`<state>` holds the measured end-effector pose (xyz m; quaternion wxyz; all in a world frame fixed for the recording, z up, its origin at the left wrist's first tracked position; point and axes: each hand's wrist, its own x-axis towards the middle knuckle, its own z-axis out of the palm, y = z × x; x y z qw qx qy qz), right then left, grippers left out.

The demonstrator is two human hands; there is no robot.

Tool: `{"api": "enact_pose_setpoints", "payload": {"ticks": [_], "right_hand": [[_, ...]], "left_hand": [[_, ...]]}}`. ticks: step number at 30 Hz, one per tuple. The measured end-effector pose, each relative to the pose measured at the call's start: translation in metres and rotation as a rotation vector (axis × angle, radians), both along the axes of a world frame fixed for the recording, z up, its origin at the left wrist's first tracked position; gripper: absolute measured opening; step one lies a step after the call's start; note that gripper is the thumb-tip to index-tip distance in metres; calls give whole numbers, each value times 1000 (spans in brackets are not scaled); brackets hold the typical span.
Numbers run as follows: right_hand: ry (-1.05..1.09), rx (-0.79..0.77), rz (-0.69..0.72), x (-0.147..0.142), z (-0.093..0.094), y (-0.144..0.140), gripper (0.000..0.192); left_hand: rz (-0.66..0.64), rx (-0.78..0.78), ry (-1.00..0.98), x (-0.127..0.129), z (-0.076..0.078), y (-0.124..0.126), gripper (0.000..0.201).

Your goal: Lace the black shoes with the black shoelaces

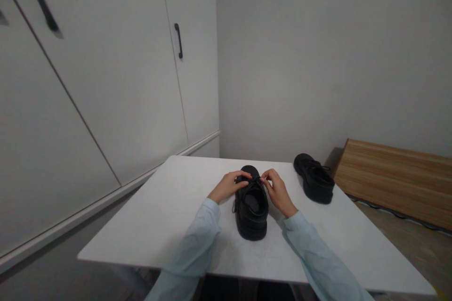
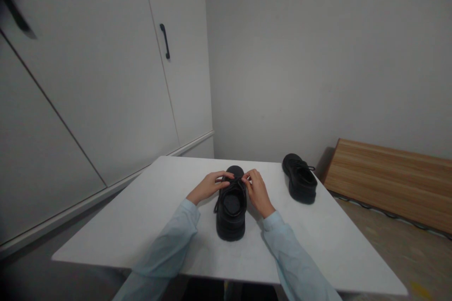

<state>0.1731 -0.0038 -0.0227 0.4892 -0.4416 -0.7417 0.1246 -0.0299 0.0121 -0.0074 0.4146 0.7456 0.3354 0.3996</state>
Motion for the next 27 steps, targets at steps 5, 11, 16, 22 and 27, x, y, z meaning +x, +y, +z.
{"api": "enact_pose_setpoints", "payload": {"ticks": [5,11,16,22,27], "right_hand": [[54,-81,18,3,3,-1,17],[104,-225,87,4,2,1,20],[201,-219,52,0,-2,2,18],[228,-203,56,-3,2,-2,16],[254,-201,54,-3,5,-4,18]], "left_hand": [[-3,23,32,-1,-3,2,24],[1,21,75,-1,0,1,24],[11,23,96,-1,0,0,24],[2,46,99,-1,-1,1,24],[4,55,101,-2,-2,2,26]]}}
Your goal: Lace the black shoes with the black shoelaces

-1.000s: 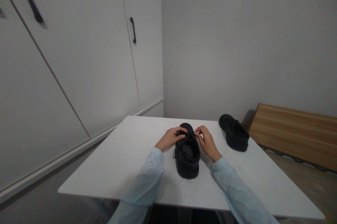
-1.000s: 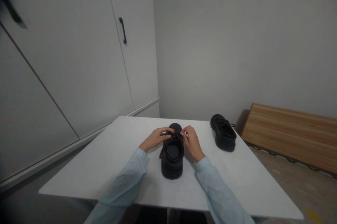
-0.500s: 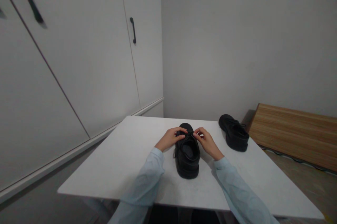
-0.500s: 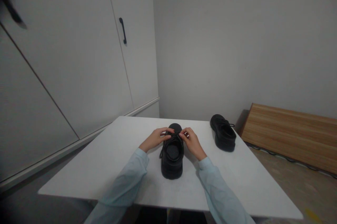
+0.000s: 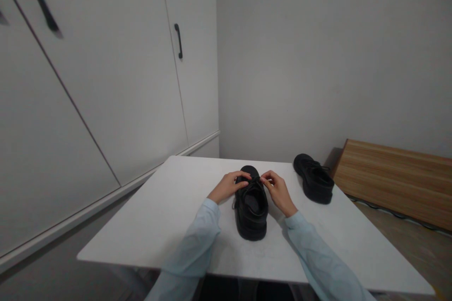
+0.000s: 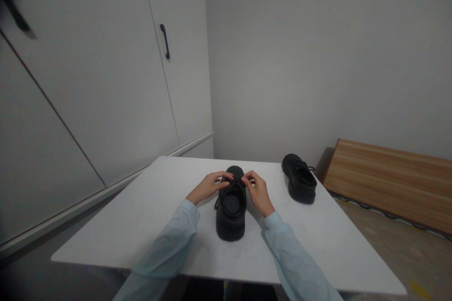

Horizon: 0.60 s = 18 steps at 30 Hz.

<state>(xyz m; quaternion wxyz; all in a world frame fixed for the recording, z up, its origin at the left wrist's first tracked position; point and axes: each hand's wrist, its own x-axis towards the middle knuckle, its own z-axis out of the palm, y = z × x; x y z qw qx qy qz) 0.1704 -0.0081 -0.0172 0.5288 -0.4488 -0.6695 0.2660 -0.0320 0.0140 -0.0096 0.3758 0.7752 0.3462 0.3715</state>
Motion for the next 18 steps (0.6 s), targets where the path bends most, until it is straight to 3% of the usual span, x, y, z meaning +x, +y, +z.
{"api": "enact_pose_setpoints", "payload": {"ticks": [9,14,18], "right_hand": [[63,17,47,-3,1,0,17],[195,-61,172,0,3,0,24],[285,-90,179,2,4,0,26]], "left_hand": [[-1,36,3,0,2,-1,25],[5,46,15,0,1,0,24],[-8,50,18,-1,0,1,24]]}}
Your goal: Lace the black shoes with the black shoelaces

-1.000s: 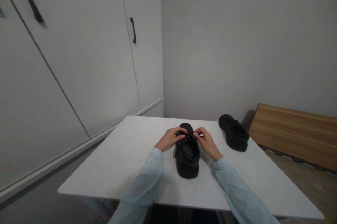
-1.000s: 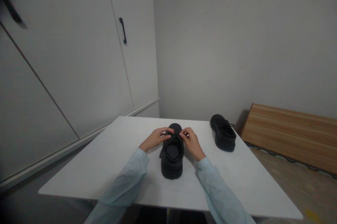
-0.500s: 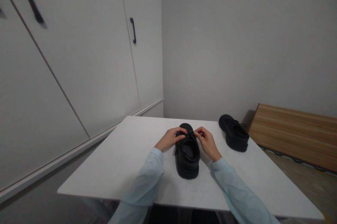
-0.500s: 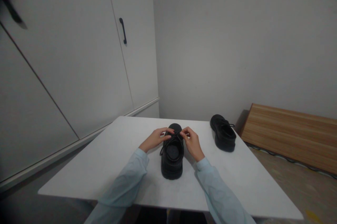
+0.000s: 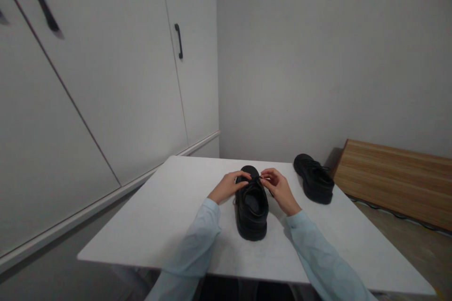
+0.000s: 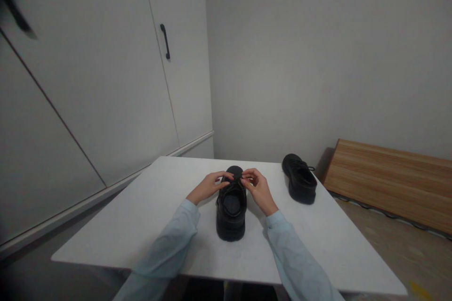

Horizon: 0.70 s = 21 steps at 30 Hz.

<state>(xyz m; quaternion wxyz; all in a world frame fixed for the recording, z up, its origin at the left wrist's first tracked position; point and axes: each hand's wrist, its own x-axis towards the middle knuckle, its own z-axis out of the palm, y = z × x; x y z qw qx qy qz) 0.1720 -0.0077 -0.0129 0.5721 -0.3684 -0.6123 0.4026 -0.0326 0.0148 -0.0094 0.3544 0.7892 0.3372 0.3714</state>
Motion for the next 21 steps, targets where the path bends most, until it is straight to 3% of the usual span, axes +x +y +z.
{"api": "enact_pose_setpoints", "payload": {"ticks": [10,15,21], "right_hand": [[56,-6,-31,0,3,-1,25],[-35,59,-68,2,3,0,23],[-155,106,-104,4,4,0,15]], "left_hand": [[22,-54,-16,3,2,-1,33],[-6,-59,25,1,6,-7,52],[-32,-64,24,1,7,-9,54]]}}
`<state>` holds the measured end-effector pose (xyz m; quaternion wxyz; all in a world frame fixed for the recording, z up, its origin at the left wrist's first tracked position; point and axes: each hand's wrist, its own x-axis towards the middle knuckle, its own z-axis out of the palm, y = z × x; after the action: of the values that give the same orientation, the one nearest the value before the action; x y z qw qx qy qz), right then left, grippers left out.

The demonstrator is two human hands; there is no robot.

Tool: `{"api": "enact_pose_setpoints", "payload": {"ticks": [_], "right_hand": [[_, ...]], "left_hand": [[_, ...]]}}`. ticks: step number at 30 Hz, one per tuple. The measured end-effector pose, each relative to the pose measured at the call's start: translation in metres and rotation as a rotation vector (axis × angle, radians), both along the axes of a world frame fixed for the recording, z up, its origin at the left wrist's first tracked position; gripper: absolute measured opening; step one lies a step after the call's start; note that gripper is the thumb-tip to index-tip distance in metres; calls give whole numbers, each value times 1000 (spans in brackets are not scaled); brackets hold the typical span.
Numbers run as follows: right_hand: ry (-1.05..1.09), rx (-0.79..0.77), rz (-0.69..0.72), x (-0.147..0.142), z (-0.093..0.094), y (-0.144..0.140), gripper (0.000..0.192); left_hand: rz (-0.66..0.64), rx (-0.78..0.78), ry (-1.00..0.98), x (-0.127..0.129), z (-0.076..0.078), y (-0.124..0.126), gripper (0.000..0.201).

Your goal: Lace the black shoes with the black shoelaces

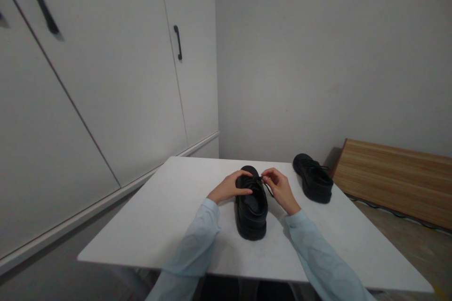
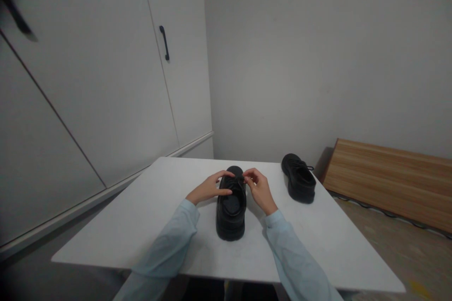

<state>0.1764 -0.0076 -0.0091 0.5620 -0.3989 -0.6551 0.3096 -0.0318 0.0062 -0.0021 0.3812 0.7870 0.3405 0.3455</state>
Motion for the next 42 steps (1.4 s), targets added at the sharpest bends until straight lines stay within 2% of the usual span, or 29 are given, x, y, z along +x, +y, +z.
{"api": "enact_pose_setpoints", "payload": {"ticks": [6,23,26,29,32,37,42], "right_hand": [[-108,23,-3,5,1,0,9],[-393,150,-41,9,4,-2,15],[-419,164,-30,9,4,-3,14],[-416,150,-6,11,3,-2,13],[-375,133,5,12,1,-1,13],[-307,99,-11,12,-1,0,14],[-275,84,-15,13,-5,3,8]], "left_hand": [[7,16,25,0,0,1,50],[3,-11,12,1,0,-1,48],[47,-29,-30,-2,1,0,42],[147,0,11,-7,0,4,30],[152,14,91,-11,-4,9,24],[95,-37,91,-10,-8,12,32],[89,-18,96,-9,-13,14,39]]}}
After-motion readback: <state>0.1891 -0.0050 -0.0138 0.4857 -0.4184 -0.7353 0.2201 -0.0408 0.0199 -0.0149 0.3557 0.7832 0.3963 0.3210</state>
